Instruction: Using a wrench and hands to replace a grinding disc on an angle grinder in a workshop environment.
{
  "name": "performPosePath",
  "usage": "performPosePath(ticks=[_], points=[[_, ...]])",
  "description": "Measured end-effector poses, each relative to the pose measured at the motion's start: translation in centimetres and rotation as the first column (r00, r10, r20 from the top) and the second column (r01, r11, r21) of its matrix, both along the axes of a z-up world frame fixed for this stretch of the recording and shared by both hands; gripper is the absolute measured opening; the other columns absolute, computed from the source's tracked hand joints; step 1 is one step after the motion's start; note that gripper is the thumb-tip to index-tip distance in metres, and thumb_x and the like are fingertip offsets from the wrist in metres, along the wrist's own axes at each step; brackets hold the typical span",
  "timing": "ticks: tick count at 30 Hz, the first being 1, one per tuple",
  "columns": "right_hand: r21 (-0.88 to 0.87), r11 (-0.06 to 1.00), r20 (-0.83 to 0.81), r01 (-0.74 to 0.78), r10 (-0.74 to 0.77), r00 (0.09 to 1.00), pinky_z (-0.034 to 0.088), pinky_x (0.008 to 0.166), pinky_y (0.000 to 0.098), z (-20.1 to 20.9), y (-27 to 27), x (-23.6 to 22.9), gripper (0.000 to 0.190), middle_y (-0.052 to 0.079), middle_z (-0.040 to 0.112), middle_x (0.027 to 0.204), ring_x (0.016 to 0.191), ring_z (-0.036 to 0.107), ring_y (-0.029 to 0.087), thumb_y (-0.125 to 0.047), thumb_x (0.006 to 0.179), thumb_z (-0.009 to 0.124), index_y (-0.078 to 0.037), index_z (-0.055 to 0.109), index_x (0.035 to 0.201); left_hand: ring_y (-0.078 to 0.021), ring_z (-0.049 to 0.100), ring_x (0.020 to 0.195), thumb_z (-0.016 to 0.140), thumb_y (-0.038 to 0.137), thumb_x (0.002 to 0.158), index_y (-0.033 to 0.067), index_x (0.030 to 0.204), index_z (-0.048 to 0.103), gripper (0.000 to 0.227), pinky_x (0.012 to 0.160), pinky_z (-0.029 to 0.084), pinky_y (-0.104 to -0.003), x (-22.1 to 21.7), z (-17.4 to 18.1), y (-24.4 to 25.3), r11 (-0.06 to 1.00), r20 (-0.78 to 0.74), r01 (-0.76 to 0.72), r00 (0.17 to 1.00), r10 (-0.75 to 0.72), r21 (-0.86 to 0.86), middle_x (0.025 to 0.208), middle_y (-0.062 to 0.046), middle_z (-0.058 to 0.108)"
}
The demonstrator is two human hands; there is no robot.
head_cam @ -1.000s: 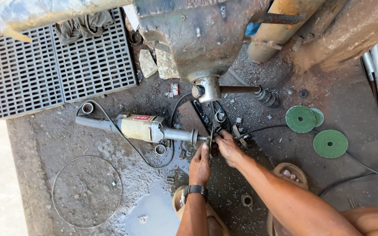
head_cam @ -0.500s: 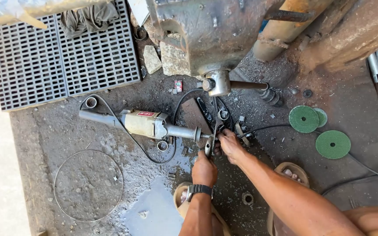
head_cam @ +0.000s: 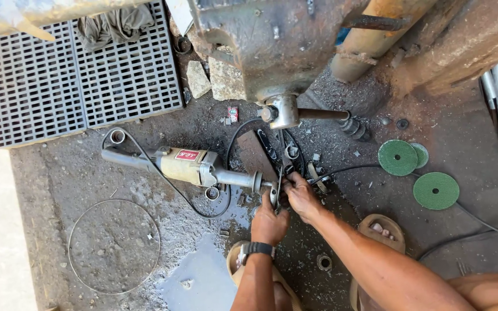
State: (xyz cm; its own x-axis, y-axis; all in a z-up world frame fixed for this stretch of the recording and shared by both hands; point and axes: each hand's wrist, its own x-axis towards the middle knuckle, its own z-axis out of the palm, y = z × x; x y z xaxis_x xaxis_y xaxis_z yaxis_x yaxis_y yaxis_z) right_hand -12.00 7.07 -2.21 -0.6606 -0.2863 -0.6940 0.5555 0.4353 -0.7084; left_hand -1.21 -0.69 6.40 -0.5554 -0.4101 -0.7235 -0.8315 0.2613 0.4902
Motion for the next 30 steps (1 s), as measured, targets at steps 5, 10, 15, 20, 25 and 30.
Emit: performPosePath(ticks=[5,10,15,20,25,30], points=[[-0.064,0.998,-0.072,0.025,-0.030,0.997,0.058,0.073,0.0428,4.0,-1.1,0.1,0.026,0.023,0.071,0.097,0.087,0.064,0.027,-0.015,0.104,0.058,-0.002,0.069,0.124,-0.0491,0.064,0.125,0.045,0.069,0.094,0.0277,0.157,0.046,0.076,0.110,0.048,-0.058,-0.9,3.9,-2.7,0.923,-0.040,-0.239,0.964,0.263,0.300,0.133,-0.031,0.067],[-0.141,0.989,-0.131,0.042,-0.061,0.990,0.056,0.072,0.0381,0.8,-0.3,0.4,0.018,0.015,0.067,0.091,0.084,0.061,0.023,-0.009,0.104,0.059,-0.005,0.071,0.116,-0.0405,0.069,0.104,0.029,0.071,0.103,0.0133,0.149,0.059,0.080,0.100,0.052,-0.051,-0.9,0.3,-2.8,0.899,-0.082,-0.317,0.931,0.356,0.304,0.115,-0.029,0.072],[-0.115,0.993,-0.205,-0.002,-0.021,0.979,0.050,0.078,0.0342,0.7,0.0,1.0,0.014,0.006,0.067,0.090,0.086,0.057,0.019,-0.009,0.103,0.060,-0.011,0.072,0.109,-0.0322,0.077,0.069,0.040,0.068,0.104,0.0096,0.143,0.066,0.075,0.046,0.058,-0.040,-1.3,0.0,-2.6,0.791,-0.016,-0.476,0.853,0.521,0.385,0.105,-0.024,0.073],[-0.018,0.997,-0.236,-0.072,0.066,0.969,0.052,0.074,0.0362,0.2,0.4,1.6,0.009,0.009,0.074,0.082,0.078,0.064,0.020,-0.015,0.099,0.066,-0.014,0.074,0.104,-0.0359,0.078,0.079,0.056,0.069,0.098,0.0027,0.140,0.068,0.080,0.047,0.054,-0.041,-1.7,-0.6,-2.1,0.619,0.100,-0.691,0.693,0.714,0.375,0.119,-0.031,0.071],[-0.052,0.987,-0.188,-0.152,0.140,0.972,0.059,0.065,0.0371,0.8,0.7,0.8,0.010,0.013,0.073,0.077,0.069,0.071,0.024,-0.015,0.102,0.062,-0.011,0.070,0.105,-0.0431,0.072,0.104,0.083,0.058,0.083,-0.0112,0.124,0.072,0.081,0.076,0.062,-0.052,-3.2,-3.1,-1.4,0.429,0.054,-0.820,0.482,0.875,0.379,0.116,-0.037,0.070],[0.151,0.939,-0.230,-0.307,0.336,0.913,0.058,0.086,0.0432,2.5,0.9,0.8,0.016,0.009,0.080,0.093,0.096,0.077,0.030,-0.033,0.100,0.064,-0.025,0.071,0.112,-0.0427,0.069,0.105,0.085,0.045,0.080,-0.0203,0.116,0.072,0.076,0.079,0.058,-0.057,-4.5,-2.3,-0.6,0.260,0.029,-0.900,0.288,0.957,0.350,0.110,-0.040,0.069]])
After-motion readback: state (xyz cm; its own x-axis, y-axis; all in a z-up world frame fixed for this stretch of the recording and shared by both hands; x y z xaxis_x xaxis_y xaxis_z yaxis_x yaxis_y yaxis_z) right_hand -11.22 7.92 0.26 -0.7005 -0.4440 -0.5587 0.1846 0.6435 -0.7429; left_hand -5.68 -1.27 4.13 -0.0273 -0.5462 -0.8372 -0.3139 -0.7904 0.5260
